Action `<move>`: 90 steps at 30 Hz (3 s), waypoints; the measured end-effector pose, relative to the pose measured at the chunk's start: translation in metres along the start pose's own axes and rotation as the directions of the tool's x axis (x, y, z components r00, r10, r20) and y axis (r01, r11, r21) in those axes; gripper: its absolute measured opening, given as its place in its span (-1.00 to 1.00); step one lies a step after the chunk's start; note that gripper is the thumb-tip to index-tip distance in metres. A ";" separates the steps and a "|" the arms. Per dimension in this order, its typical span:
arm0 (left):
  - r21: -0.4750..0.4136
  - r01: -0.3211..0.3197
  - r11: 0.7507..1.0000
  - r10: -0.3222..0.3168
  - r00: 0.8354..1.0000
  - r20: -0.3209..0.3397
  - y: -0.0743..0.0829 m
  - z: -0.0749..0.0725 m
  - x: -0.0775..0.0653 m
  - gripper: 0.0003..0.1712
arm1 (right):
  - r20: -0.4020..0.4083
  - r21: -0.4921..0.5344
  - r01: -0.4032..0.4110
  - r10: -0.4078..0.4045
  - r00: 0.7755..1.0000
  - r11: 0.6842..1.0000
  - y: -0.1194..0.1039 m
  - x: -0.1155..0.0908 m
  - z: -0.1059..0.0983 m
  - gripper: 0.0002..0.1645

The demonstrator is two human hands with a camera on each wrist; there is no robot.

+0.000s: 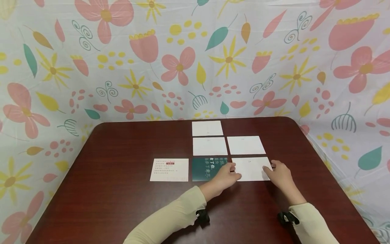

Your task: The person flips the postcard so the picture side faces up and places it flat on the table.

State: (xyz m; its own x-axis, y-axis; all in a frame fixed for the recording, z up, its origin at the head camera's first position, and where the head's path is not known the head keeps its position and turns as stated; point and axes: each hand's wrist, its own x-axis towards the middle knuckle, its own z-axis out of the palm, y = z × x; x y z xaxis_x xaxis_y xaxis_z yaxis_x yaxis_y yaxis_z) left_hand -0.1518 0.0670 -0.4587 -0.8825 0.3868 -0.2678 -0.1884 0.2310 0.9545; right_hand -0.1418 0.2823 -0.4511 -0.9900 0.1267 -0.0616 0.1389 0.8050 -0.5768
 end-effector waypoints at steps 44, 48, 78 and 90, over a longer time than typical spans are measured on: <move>-0.020 -0.139 0.990 0.134 0.978 -0.158 -0.001 -0.002 0.013 -0.73 | -0.044 0.295 -0.130 0.150 0.988 0.947 0.015 -0.001 -0.018 -0.56; -0.020 -0.143 0.989 0.138 0.976 -0.167 0.002 -0.003 0.012 -0.80 | -0.040 0.332 -0.130 0.152 0.988 0.934 0.014 0.000 -0.018 -0.56; -0.048 -0.190 0.981 0.183 0.975 -0.127 0.010 -0.013 0.010 -0.95 | 0.000 0.685 -0.085 0.117 0.993 0.724 0.024 -0.002 -0.029 -0.43; -0.052 -0.189 0.981 0.179 0.972 -0.154 0.012 -0.012 0.011 -0.94 | 0.033 0.870 -0.048 0.040 0.999 0.491 0.031 -0.008 -0.038 -0.84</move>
State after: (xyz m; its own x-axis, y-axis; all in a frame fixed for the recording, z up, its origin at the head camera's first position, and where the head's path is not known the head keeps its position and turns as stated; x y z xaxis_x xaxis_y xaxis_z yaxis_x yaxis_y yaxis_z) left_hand -0.1684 0.0633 -0.4490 -0.9576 0.2797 -0.0693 -0.0405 0.1072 0.9934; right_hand -0.1283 0.3280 -0.4371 -0.9840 0.1393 -0.1112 0.0955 -0.1148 -0.9888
